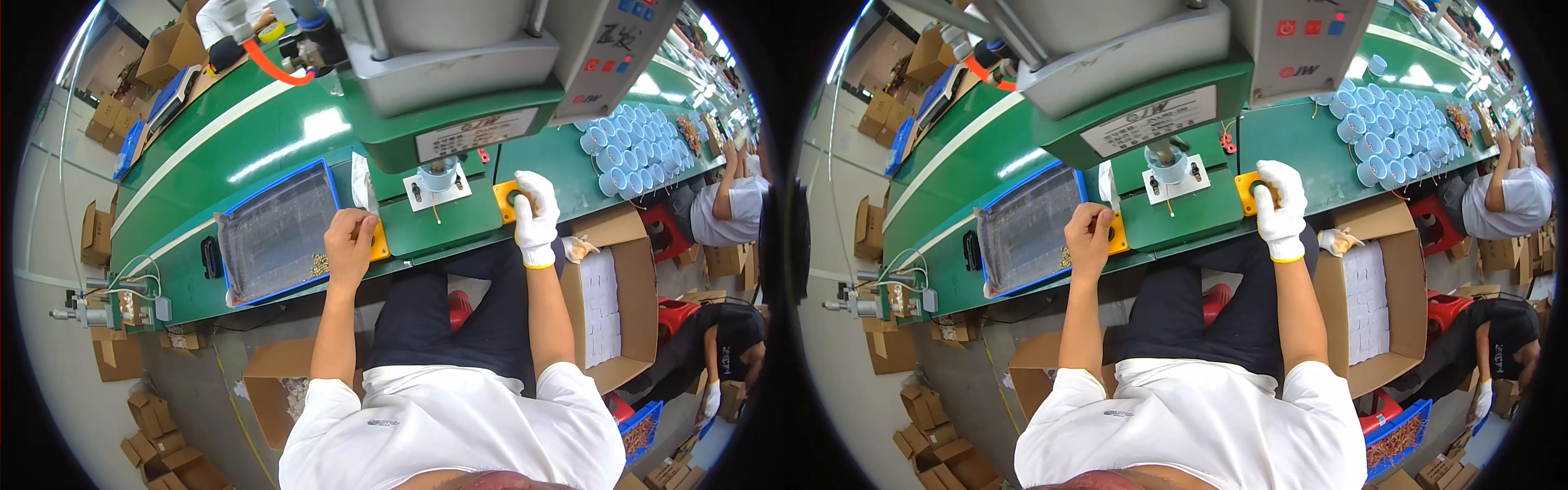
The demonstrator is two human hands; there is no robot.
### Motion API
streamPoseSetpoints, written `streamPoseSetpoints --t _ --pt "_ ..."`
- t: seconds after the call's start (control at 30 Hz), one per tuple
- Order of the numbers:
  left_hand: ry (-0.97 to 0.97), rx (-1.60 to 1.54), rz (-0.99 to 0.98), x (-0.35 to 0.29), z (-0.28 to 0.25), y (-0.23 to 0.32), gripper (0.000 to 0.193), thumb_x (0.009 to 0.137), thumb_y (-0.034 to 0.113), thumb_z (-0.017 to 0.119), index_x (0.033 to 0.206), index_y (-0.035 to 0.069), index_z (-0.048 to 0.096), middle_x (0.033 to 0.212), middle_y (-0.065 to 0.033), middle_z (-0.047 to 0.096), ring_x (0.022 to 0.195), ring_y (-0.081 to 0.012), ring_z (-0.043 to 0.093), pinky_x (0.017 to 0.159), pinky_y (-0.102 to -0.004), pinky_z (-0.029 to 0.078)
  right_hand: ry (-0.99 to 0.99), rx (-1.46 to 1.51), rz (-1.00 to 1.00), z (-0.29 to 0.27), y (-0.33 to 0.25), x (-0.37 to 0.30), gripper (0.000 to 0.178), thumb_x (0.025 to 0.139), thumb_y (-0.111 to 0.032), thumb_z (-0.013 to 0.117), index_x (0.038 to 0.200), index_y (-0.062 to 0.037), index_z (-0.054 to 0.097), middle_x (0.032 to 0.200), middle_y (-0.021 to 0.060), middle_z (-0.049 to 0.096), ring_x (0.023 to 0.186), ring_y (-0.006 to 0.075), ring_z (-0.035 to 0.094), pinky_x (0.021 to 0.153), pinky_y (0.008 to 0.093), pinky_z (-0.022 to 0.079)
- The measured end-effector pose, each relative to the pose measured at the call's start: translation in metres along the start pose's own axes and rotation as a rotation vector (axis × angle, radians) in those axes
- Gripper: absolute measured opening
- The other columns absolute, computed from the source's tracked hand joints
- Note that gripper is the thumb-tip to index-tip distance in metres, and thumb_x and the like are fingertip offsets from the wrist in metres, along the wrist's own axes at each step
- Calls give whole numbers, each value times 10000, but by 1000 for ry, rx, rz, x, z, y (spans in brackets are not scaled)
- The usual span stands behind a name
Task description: Operate a press machine to assemble small metal components into plastic housings on a production line.
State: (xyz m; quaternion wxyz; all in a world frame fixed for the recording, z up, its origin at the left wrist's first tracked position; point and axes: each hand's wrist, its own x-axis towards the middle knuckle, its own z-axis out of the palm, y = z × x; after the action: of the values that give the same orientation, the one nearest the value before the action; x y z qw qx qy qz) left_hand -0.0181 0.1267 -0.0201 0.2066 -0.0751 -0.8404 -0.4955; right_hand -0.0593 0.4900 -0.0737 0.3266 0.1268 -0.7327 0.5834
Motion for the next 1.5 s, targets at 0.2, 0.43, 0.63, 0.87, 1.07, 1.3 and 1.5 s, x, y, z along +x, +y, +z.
streamPoseSetpoints --t 0.2,0.43,0.63,0.87,1.07,1.3,1.5 --pt "32 127 342 52 6 62 101 898 -13 834 974 -10 768 938 -120 755 872 -238 713 789 -352 550 -25 -235 -202 4 -17 20 138 873 13 724 997 -45 750 1179 174 788 1134 352 738 1017 437 586" --pt "-347 71 7 132 31 110 245 887 233 908 1029 46 837 931 -42 797 840 -155 687 783 -332 547 -42 -189 -154 2 -17 19 147 865 23 722 993 -44 749 1183 166 788 1137 344 737 1024 437 581" --pt "-517 207 56 143 29 101 338 903 241 878 1166 39 812 1051 -117 806 952 -238 740 875 -381 596 -40 -165 -142 -2 -13 11 181 872 34 724 1031 -45 754 1200 167 784 1170 338 733 1045 431 580" --pt "-578 187 76 151 29 96 517 830 212 920 1286 25 764 1184 -194 805 1065 -324 779 966 -430 615 -83 -137 -137 -2 -5 10 172 929 35 669 1076 -8 747 1300 184 732 1210 293 705 1059 392 559" --pt "-572 156 194 158 38 84 579 768 244 961 1288 82 763 1178 -169 796 1067 -356 767 949 -446 618 -95 -148 -150 -3 -2 11 180 944 40 658 1097 -8 742 1309 179 720 1213 283 700 1056 387 560" --pt "-605 149 272 163 35 77 668 780 336 973 1355 105 724 1260 -171 774 1117 -381 745 980 -466 605 -106 -137 -130 -1 0 11 185 950 43 651 1103 -9 740 1317 178 716 1220 282 696 1066 391 557" --pt "-630 140 82 129 -1 95 425 922 338 871 1197 26 784 1054 -205 783 939 -387 739 848 -460 581 -81 -183 -149 -10 -6 8 176 934 41 637 1072 10 742 1282 200 740 1263 351 691 1109 432 538"
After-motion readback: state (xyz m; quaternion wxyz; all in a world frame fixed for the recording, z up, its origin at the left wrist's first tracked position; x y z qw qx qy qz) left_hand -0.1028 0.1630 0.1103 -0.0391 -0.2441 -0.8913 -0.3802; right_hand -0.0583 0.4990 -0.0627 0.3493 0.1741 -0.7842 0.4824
